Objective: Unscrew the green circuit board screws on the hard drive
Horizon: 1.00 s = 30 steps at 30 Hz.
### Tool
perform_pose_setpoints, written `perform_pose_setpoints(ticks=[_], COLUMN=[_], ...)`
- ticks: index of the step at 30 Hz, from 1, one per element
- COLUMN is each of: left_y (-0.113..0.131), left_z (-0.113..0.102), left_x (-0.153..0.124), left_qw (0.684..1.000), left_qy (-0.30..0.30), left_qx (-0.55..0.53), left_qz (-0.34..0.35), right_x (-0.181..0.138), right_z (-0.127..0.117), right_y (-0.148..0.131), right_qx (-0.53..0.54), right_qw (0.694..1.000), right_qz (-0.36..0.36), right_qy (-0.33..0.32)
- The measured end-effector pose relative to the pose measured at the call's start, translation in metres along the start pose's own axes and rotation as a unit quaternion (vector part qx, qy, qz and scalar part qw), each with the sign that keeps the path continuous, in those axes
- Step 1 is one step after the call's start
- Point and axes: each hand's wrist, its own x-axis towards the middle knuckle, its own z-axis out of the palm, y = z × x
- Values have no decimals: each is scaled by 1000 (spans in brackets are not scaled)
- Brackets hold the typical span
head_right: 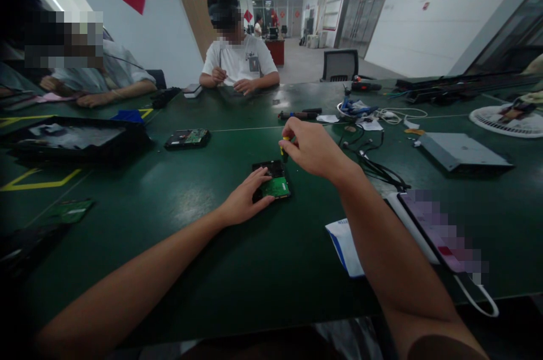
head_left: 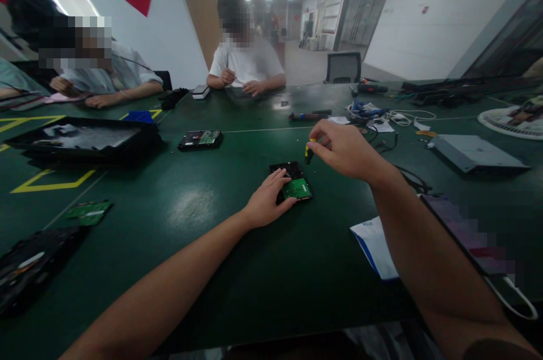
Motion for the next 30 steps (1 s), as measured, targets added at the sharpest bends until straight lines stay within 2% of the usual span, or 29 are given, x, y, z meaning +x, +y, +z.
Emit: perform_pose_setpoints(ticks=[17, 25, 30], left_y=[0, -1, -2], left_z=[0, 0, 1], left_x=[0, 0, 0], left_qw=[1000, 1000, 1000], left_qy=[3, -3, -2], left_qx=[2, -1, -2], left_qz=[3, 1, 2], right_x=[0, 0, 0], right_z=[-1, -7, -5], right_y=[0, 4, 6], right_qx=[-10, -37, -50], right_qw=[1000, 999, 999], right_qz=[-16, -26, -10], right_qy=[13, -10, 3])
